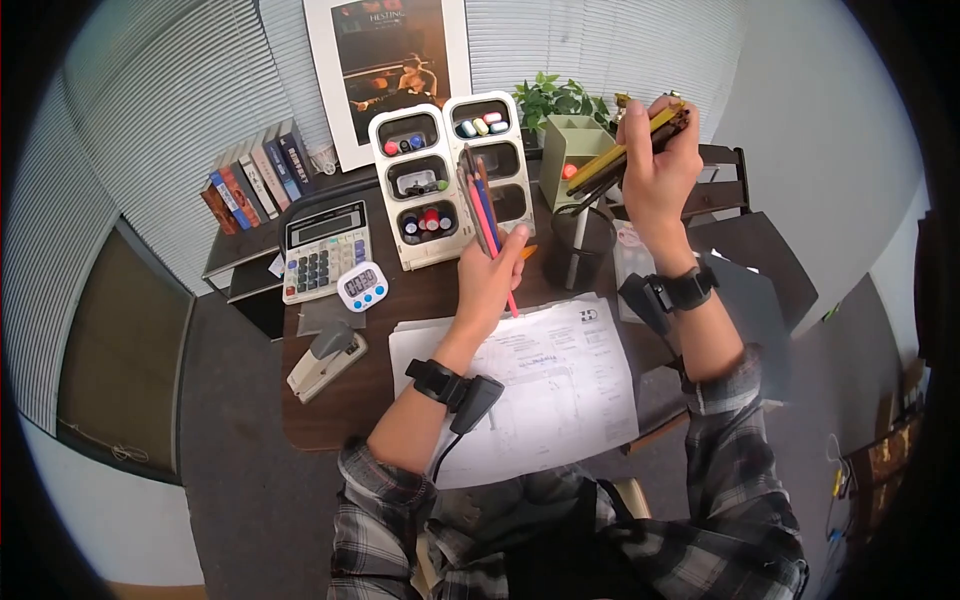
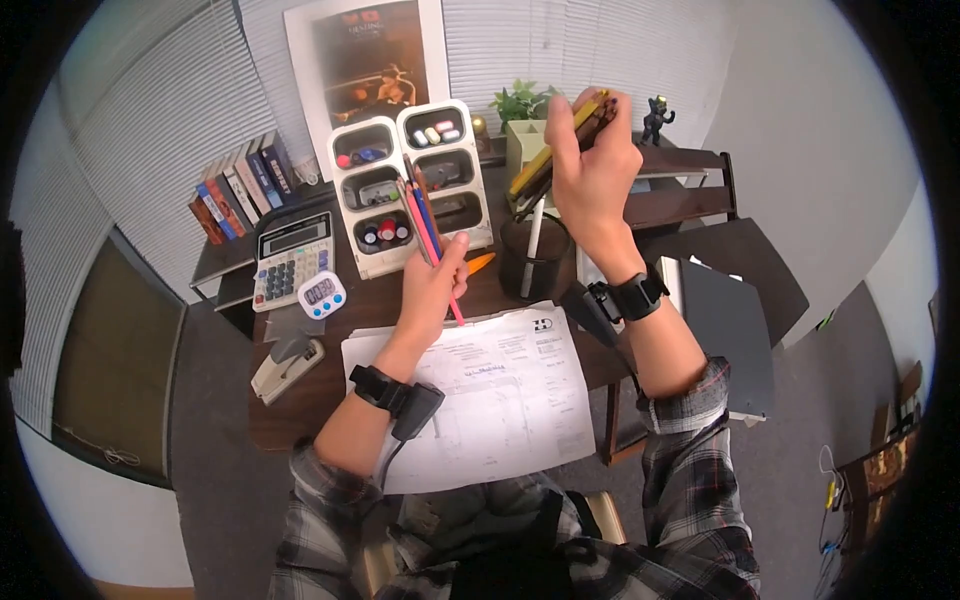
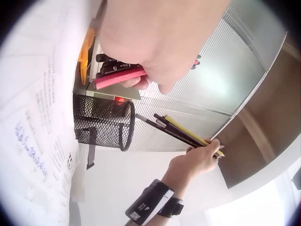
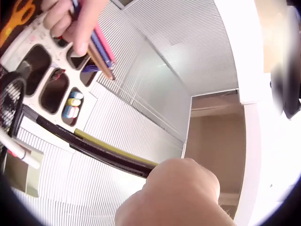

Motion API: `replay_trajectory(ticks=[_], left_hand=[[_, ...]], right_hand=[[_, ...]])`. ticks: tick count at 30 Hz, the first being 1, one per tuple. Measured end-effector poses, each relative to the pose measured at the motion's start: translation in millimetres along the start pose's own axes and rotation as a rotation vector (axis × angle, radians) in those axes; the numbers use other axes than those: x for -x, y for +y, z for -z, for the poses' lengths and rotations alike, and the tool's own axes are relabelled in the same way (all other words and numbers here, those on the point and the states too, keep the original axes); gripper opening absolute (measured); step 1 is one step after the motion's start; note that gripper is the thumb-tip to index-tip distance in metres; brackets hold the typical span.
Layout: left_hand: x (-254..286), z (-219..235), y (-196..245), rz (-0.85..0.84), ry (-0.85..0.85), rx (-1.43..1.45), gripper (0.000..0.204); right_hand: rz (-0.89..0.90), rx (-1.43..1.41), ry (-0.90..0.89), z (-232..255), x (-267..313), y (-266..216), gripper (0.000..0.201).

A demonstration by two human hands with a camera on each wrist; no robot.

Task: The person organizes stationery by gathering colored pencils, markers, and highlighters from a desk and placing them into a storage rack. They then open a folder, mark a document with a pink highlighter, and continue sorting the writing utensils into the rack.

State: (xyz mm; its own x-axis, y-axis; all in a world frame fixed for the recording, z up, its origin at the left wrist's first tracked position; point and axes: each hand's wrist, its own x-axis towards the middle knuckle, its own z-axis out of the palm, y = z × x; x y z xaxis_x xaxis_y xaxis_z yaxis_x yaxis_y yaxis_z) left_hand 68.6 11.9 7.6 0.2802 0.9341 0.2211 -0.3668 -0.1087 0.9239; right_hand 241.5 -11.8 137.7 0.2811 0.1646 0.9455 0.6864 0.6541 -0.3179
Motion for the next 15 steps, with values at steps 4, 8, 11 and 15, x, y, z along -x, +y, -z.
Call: replay_trajectory(ticks=[4, 8, 11, 15], left_hand=[[-0.7, 1.5, 11.6, -0.020, 0.025, 0.039, 0.033], [-1.9, 8.3, 16.2, -0.011, -0.018, 0.046, 0.032], [1.5, 6.6, 18.7, 0.002, -0.096, -0.003, 0.031], [0.8, 11.4, 15.3, -0.007, -0.217, -0.204, 0.035]], right_hand=[[-0.073, -0.142, -0.092, -5.0, 5.0, -25.0, 0.021], [-0.362, -0.214, -0.501, -14.8, 24.4, -26.2, 0.027], [-0.494, -0.231, -0.590, -26.0, 45.2, -9.2, 0.026], [-0.634, -0.427, -0.618, -41.7, 66.7, 4.7, 0.021]])
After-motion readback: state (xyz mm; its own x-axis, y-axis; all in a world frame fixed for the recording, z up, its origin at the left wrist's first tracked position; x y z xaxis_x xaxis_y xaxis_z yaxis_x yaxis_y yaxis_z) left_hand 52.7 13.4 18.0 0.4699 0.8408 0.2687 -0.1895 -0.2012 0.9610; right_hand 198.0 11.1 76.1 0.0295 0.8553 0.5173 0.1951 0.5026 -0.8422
